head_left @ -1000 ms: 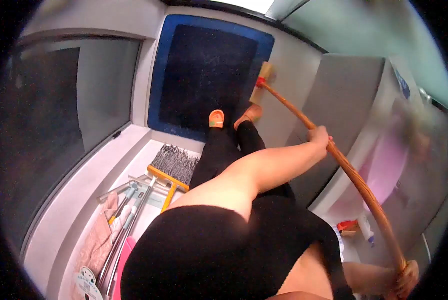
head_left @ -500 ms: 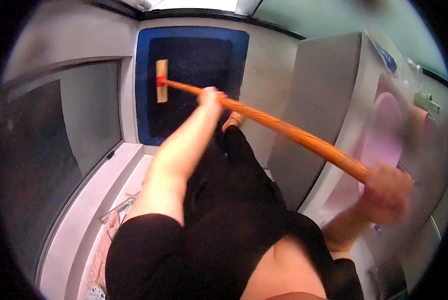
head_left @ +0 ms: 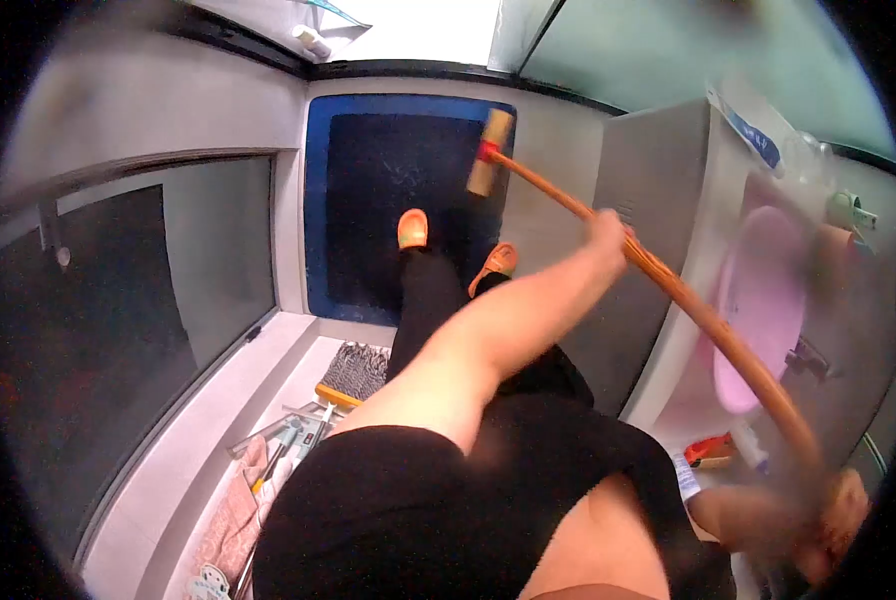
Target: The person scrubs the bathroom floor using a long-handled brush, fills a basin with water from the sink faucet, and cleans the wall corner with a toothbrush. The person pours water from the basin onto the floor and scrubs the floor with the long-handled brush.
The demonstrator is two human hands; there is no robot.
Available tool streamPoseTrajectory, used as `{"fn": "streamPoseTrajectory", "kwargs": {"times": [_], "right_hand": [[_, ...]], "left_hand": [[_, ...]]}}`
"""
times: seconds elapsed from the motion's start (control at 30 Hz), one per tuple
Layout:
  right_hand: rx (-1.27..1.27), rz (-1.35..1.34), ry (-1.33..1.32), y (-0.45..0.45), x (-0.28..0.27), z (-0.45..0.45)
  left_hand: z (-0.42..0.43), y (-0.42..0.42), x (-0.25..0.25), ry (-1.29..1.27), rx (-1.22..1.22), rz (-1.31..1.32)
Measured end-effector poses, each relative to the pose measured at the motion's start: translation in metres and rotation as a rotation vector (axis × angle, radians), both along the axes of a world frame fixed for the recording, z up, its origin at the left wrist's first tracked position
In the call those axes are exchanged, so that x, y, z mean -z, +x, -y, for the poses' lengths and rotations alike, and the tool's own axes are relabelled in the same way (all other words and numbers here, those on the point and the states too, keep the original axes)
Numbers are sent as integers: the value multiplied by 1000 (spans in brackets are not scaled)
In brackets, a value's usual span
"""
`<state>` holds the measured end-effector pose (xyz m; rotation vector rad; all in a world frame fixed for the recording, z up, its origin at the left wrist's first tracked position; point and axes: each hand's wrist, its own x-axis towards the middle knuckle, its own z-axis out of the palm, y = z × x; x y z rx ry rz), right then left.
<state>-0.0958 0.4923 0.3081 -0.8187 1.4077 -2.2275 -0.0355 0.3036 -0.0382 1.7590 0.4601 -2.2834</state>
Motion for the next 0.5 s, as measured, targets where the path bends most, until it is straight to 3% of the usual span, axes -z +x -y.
{"fn": "streamPoseTrajectory", "kwargs": {"times": [0.03, 0.07, 0.13, 0.17, 0.2, 0.23, 0.27, 0.3, 0.43, 0.47, 0.5], "right_hand": [[20, 24, -5, -2, 11, 12], [28, 43, -11, -2, 24, 28], [10, 91, -17, 11, 52, 75], [-13, 126, -18, 21, 68, 104], [-45, 152, -16, 33, 85, 136], [-85, 223, 3, 47, 101, 168], [-124, 180, 22, 61, 118, 200], [-328, 109, 64, 62, 130, 224], [-144, 184, 37, 65, 140, 248], [-109, 215, 43, 53, 132, 234], [-78, 244, 44, 39, 122, 216]], "left_hand": [[30, 11, 7, 23, -110, 30], [61, 29, 11, -146, 41, 29], [124, 72, 55, -444, 111, 130], [155, 92, 125, -417, -13, 100], [194, 125, 116, -458, -15, 89], [216, 151, 94, -746, 193, 220], [253, 171, 131, -551, 77, 228], [278, 187, 133, -491, 61, 295], [294, 175, 138, -337, 76, 285], [278, 153, 145, -485, 238, 324], [256, 123, 160, -382, 123, 290]]}}
